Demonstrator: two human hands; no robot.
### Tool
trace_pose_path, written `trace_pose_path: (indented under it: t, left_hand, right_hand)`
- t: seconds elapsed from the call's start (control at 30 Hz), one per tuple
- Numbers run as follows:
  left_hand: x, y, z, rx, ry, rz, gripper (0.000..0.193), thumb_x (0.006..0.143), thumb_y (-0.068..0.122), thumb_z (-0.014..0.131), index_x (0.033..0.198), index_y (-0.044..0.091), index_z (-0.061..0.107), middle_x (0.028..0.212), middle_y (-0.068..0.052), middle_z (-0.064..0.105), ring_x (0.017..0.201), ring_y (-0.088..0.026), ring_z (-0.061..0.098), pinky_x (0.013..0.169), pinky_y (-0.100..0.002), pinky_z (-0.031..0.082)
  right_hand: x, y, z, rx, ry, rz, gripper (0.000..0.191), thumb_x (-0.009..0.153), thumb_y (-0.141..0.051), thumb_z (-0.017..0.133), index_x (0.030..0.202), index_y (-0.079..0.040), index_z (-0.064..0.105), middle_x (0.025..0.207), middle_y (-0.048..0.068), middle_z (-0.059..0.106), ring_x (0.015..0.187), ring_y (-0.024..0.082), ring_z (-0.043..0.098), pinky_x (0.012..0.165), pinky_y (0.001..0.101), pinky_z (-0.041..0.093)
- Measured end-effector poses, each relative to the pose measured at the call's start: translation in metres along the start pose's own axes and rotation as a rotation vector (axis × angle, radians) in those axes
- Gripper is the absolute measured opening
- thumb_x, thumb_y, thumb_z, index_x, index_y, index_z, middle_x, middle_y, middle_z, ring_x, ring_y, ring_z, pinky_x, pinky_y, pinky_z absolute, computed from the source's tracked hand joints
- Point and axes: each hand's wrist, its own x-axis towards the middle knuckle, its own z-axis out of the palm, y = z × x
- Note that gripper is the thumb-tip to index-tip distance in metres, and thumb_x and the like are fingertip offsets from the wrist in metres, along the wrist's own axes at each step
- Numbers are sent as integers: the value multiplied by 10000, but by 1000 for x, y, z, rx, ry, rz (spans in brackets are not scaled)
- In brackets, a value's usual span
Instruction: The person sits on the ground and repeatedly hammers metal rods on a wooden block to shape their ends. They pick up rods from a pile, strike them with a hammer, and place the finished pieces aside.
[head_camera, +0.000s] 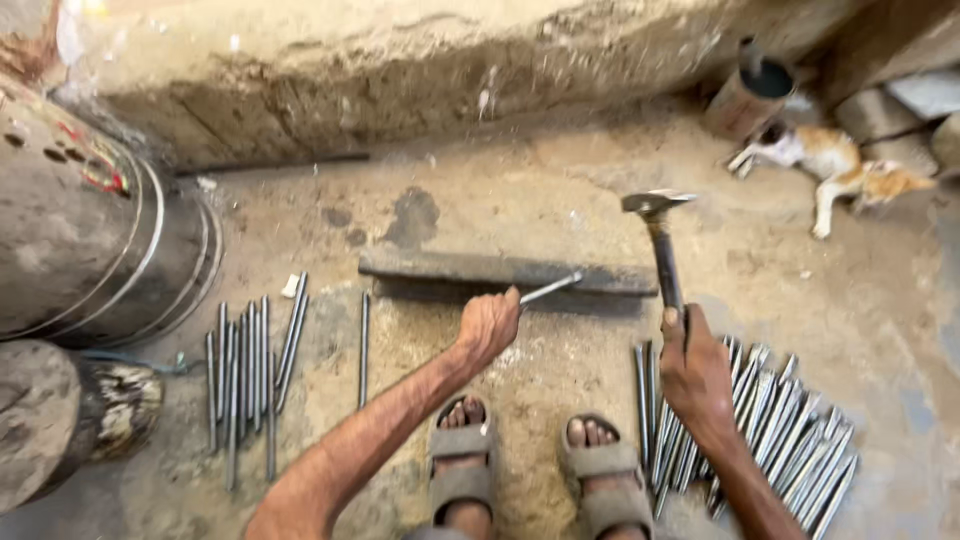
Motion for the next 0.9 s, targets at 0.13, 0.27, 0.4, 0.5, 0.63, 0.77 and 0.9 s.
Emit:
trace_pose_path:
  t: [0.13,0.27,0.4,0.5,0.63,0.77,0.9]
  left_hand:
    - [8,-1,6,-16,-200,-81,188,1001,215,580,856,95,588,635,-90,662,555,-241,685,461,-381,511]
    - [11,-3,-3,-2,-78,-18,202,1007,215,577,846,94,583,610,-73,650,530,-227,669,464,-392,513]
    - [2,5,-6,93,222,57,116,929,190,588,839,119,602,585,-51,653,507,-230,663,452,-422,511]
    - [2,5,2,-45,-283,-97,151,991,203,579,886,96,589,666,-124,682,596,-260,703,509,-406,525]
    - [3,1,15,-22,-186,-59,173,1002,208,568,884,82,586,664,-113,690,587,-276,704,495,-415,519]
    - [2,-2,12,21,62,49,158,957,218,559,842,109,557,608,-77,629,532,-250,638,482,-425,486]
    - [-6,-10,-6,-165,76,105,265,1069,248,511,862,82,519,553,-51,516,439,-209,477,416,-395,421]
  right_hand:
    - [-20,0,7,68,132,-152,452,1119,-382,332,1167,26,522,573,114,546,402,223,535,312,378,424]
    - [-11,-4,35,-195,-198,106,437,1095,-391,324,1250,-14,480,543,115,580,365,210,533,292,399,445]
    - [-2,-1,23,-238,-47,-180,406,1112,-414,350,1192,-44,497,604,167,603,446,298,559,381,468,454]
    - [-18,2,16,-51,-65,80,435,1087,-420,355,1209,-30,504,618,241,608,507,396,596,437,557,464]
    - [-27,4,34,-42,-9,41,442,1061,-415,387,1207,-17,514,677,346,624,641,528,639,574,652,483]
    - [-3,19,40,-225,-149,-63,411,1049,-435,440,1174,-61,551,772,375,665,767,596,634,682,679,487]
    - [3,30,45,-209,-137,-76,408,1063,-439,441,1153,-58,554,782,362,664,758,601,624,668,689,488]
